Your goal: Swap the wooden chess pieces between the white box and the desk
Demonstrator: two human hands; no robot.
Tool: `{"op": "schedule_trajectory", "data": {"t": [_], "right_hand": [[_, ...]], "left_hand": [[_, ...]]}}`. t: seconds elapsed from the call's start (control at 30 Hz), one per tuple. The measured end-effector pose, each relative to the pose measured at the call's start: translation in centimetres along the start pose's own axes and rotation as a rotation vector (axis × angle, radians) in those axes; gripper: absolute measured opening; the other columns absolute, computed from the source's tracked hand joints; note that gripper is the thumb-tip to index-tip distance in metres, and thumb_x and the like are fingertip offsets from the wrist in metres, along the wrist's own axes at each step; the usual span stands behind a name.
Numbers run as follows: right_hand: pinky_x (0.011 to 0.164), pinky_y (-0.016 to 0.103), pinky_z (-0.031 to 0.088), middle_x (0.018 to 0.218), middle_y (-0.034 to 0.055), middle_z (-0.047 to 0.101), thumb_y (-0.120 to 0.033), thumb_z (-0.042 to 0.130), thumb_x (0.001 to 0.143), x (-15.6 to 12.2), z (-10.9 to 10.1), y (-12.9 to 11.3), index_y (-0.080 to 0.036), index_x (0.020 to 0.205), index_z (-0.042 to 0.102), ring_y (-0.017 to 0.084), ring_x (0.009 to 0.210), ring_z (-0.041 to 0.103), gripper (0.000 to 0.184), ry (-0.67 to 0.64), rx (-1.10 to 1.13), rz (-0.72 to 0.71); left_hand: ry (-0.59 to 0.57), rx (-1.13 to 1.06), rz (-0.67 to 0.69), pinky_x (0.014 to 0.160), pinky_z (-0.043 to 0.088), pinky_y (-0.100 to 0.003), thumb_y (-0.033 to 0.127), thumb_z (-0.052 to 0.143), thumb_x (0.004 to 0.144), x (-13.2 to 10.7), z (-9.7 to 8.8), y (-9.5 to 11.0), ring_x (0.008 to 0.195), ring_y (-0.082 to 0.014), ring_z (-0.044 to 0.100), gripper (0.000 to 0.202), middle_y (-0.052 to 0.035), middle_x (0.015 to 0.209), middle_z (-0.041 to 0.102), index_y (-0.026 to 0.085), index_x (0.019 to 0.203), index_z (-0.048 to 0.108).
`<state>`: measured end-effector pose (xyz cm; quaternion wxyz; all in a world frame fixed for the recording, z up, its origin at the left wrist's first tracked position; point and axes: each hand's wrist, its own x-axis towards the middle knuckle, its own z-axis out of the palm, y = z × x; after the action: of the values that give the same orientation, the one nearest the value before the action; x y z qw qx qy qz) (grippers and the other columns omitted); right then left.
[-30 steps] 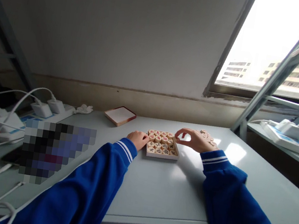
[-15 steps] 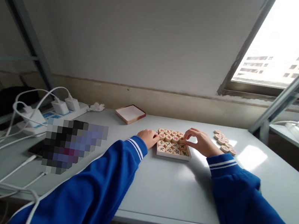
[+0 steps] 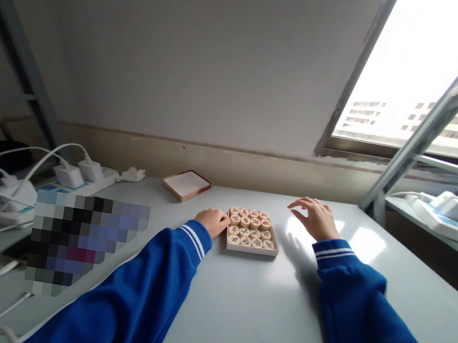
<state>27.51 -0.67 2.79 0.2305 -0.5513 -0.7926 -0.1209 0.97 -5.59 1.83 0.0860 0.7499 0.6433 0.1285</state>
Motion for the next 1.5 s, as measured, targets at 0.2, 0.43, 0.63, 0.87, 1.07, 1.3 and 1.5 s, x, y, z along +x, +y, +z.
{"op": "schedule_trajectory", "data": {"t": [0.2, 0.43, 0.63, 0.87, 1.07, 1.3, 1.5], "right_hand": [[0.079, 0.040, 0.028, 0.106, 0.0061, 0.057, -0.026, 0.050, 0.074, -0.8, 1.4, 4.4, -0.025, 0.093, 0.061, 0.023, 0.098, 0.046, 0.022, -0.111, -0.282, 0.403], [0.072, 0.032, 0.033, 0.095, 0.0069, 0.062, -0.019, 0.049, 0.074, -0.6, 1.3, 4.2, -0.020, 0.083, 0.064, 0.020, 0.090, 0.053, 0.017, -0.165, -0.172, 0.391], [0.074, 0.035, 0.037, 0.086, 0.0020, 0.064, -0.037, 0.053, 0.073, -0.2, -0.6, 0.4, -0.023, 0.085, 0.061, 0.019, 0.080, 0.056, 0.020, -0.043, 0.237, 0.145], [0.073, 0.030, 0.039, 0.089, 0.0031, 0.061, -0.036, 0.053, 0.077, -0.8, 0.6, -9.3, -0.023, 0.091, 0.059, 0.014, 0.074, 0.057, 0.021, -0.087, 0.520, -0.296], [0.076, 0.031, 0.037, 0.101, 0.0051, 0.058, -0.032, 0.055, 0.076, -1.3, 1.2, -10.2, -0.024, 0.104, 0.053, 0.016, 0.082, 0.056, 0.029, -0.106, 0.499, -0.338], [0.079, 0.043, 0.033, 0.102, 0.0092, 0.057, -0.022, 0.052, 0.075, -0.6, 0.1, -2.5, -0.022, 0.096, 0.059, 0.026, 0.094, 0.050, 0.022, -0.010, -0.087, 0.009], [0.062, 0.040, 0.040, 0.090, 0.0146, 0.059, -0.020, 0.049, 0.070, -1.4, 2.1, 5.0, -0.019, 0.079, 0.064, 0.028, 0.083, 0.053, 0.017, -0.147, -0.273, 0.398]], "left_hand": [[-0.164, -0.064, 0.091, 0.062, 0.038, -0.025, 0.044, 0.034, 0.075, -0.1, -0.7, -0.1, 0.051, -0.0146, 0.052, 0.049, -0.0032, 0.043, 0.055, 0.018, 0.038, 0.055], [-0.135, -0.083, 0.085, 0.059, 0.036, -0.024, 0.039, 0.034, 0.075, 0.2, -0.2, -0.2, 0.051, -0.0130, 0.051, 0.045, -0.0023, 0.048, 0.058, 0.018, 0.048, 0.062], [-0.051, 0.000, 0.037, 0.057, 0.035, -0.024, 0.037, 0.034, 0.076, 0.3, 0.3, -0.1, 0.059, -0.0149, 0.054, 0.042, -0.0045, 0.059, 0.063, 0.019, 0.053, 0.064], [-0.073, -0.045, 0.080, 0.067, 0.039, -0.022, 0.042, 0.023, 0.083, 0.4, 0.4, -0.4, 0.062, -0.0145, 0.056, 0.056, -0.0052, 0.056, 0.062, 0.018, 0.049, 0.061], [-0.079, -0.038, 0.086, 0.071, 0.039, -0.025, 0.047, 0.016, 0.084, 0.5, 0.5, -0.6, 0.062, -0.0160, 0.057, 0.065, -0.0068, 0.049, 0.058, 0.017, 0.046, 0.059], [-0.101, -0.041, 0.080, 0.060, 0.036, -0.025, 0.061, 0.029, 0.074, 0.0, 0.0, -0.2, 0.055, -0.0149, 0.053, 0.059, -0.0033, 0.047, 0.056, 0.019, 0.047, 0.060], [-0.095, -0.029, 0.080, 0.055, 0.033, -0.025, 0.063, 0.030, 0.072, 0.0, 0.0, -0.2, 0.054, -0.0144, 0.051, 0.059, -0.0035, 0.050, 0.057, 0.019, 0.048, 0.061]]}}
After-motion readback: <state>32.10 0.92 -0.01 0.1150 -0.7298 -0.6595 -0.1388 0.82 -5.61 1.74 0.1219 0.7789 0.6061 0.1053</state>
